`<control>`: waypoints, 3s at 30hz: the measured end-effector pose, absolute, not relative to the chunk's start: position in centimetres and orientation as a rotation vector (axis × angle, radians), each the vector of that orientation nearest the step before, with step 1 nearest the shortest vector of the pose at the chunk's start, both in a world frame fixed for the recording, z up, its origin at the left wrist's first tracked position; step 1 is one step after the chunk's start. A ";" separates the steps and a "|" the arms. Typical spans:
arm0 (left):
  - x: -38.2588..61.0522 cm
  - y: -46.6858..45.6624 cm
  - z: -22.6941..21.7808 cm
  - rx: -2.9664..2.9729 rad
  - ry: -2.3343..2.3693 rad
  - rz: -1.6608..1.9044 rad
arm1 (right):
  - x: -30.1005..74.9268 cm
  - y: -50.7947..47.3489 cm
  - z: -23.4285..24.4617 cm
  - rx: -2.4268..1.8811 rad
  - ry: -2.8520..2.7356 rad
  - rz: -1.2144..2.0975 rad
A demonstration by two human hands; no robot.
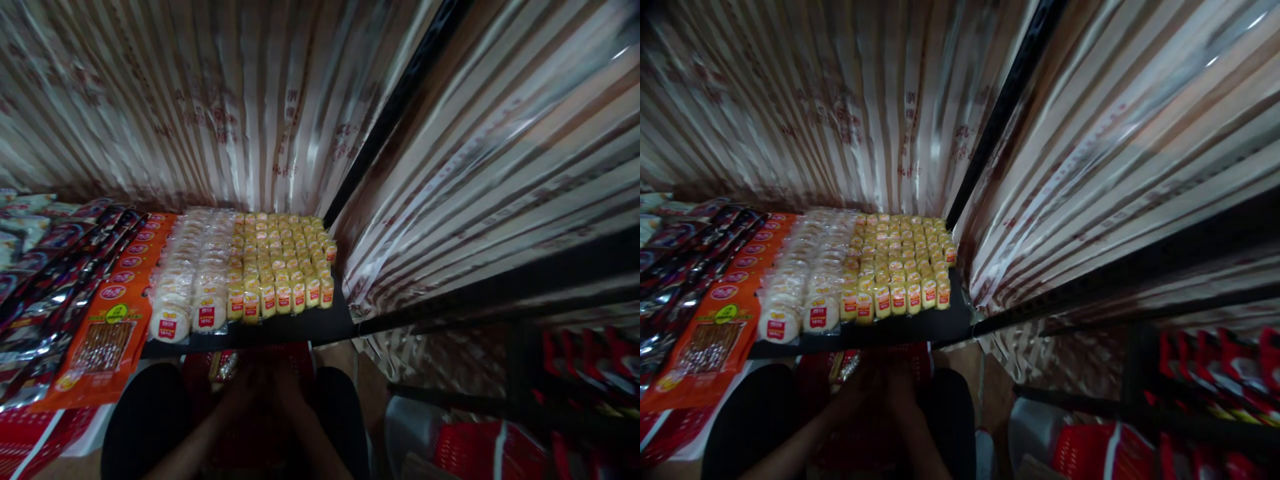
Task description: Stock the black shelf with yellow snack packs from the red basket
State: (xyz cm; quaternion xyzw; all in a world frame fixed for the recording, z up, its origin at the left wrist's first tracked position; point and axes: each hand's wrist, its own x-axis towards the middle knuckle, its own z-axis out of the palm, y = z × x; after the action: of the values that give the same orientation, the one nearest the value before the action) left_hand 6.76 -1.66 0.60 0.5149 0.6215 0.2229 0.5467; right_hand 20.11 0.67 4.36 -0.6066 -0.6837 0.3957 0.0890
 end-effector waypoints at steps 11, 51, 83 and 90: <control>6.0 -1.0 13.3 1.538 1.505 0.629 | 21.9 -0.9 13.7 -1.527 -1.698 1.255; 21.4 22.8 21.5 2.227 1.492 0.648 | 30.1 16.6 13.0 -1.570 -1.422 0.127; 21.3 24.8 19.3 2.575 1.565 0.423 | 29.8 17.9 12.5 -1.460 -1.267 0.678; 21.0 24.9 20.1 2.507 1.549 0.347 | 29.9 18.3 11.8 -1.445 -1.245 0.727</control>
State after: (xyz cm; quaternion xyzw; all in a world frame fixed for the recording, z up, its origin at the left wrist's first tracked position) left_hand 20.97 24.90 20.08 0.8417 0.5200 0.1166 0.0870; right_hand 29.86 18.29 11.75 -0.6035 -0.5198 0.3035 0.5230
